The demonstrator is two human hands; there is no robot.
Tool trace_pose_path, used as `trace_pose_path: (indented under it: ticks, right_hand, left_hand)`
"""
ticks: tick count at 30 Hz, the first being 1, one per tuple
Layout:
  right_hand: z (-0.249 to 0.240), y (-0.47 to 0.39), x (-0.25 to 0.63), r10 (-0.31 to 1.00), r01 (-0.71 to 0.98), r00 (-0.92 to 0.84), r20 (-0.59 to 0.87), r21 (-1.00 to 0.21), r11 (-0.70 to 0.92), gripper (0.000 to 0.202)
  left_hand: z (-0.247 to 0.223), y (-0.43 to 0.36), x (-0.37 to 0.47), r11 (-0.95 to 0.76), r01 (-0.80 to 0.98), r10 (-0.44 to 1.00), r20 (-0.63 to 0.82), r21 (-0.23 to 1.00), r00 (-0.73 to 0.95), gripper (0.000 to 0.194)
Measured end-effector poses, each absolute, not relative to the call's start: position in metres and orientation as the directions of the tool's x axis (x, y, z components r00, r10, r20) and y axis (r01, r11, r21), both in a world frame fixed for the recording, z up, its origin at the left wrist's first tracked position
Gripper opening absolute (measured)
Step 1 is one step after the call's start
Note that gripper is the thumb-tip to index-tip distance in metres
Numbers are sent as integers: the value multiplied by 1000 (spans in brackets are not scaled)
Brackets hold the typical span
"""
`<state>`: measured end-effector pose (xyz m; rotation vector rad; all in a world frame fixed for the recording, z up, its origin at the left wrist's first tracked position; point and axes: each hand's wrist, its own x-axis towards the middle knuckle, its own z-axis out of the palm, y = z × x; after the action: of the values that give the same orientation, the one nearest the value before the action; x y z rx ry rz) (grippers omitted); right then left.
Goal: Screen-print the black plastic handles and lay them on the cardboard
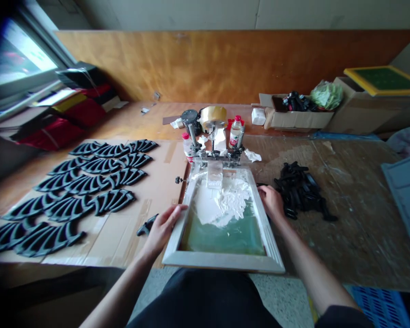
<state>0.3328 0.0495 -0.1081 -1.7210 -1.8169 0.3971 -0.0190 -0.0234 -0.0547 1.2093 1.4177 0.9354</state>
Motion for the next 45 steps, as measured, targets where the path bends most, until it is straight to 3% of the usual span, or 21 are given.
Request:
trace_pose_path:
  ticks: [2,5,7,11,13,18,21,25,28,31,34,39,43,45]
  right_hand:
    - [-92,61,329,950,807,47,309,-572,146,26]
    - [-73,76,283,890,799,-147,432,-478,364,45]
    - [-67,84,246,875,813,-286,390,-385,437,52]
    - [-74,81,205,902,850,-410,132,-304,431,16]
    - [-80,67,205,862,818,-497,101,-277,504,4]
    - [-83,24,230,604,570,-786,135,-220,791,18]
    - [-76,22,238,518,479,-849,105,-259,839,16]
    - [-82,31,229,643,591,-745,178,-270,760,14]
    - [-96,23,227,637,585,-734,237,-256,770,19]
    - [-99,17,232,601,527,-770,213,-319,788,20]
    - [-83,32,228,686,596,-703,186,-370,712,14]
    - [-42,93,226,864,751,-437,248,-428,503,51]
    - [-33,125,293,934,771,-77,349,-573,278,38]
    - [-45,124,325,944,768,87,318,-625,140,37]
  left_hand:
    - [-84,-30,-21,260,241,960,-278,935,42,55]
    - [-116,-30,-19,263,361,956,-291,895,25,63]
    - [-125,-27,-17,248,427,958,-285,869,25,63]
    - [-129,-24,-17,244,460,954,-297,854,47,64]
    - [-130,-24,-18,241,461,954,-296,854,49,65]
    - [-135,-25,-18,225,464,962,-270,857,31,63]
    - [-135,-25,-18,226,476,961,-275,850,34,62]
    - [-131,-26,-18,227,486,960,-277,844,31,64]
    - [-130,-27,-18,234,475,961,-275,849,19,64]
    - [-128,-27,-18,248,456,958,-286,855,15,64]
    - [-122,-27,-18,247,431,959,-284,868,22,64]
    - [-86,-29,-18,280,275,953,-300,920,33,66]
    - [-39,-21,-13,209,133,978,-206,969,-35,55]
    - [-18,-7,-7,110,23,991,-108,994,-75,55]
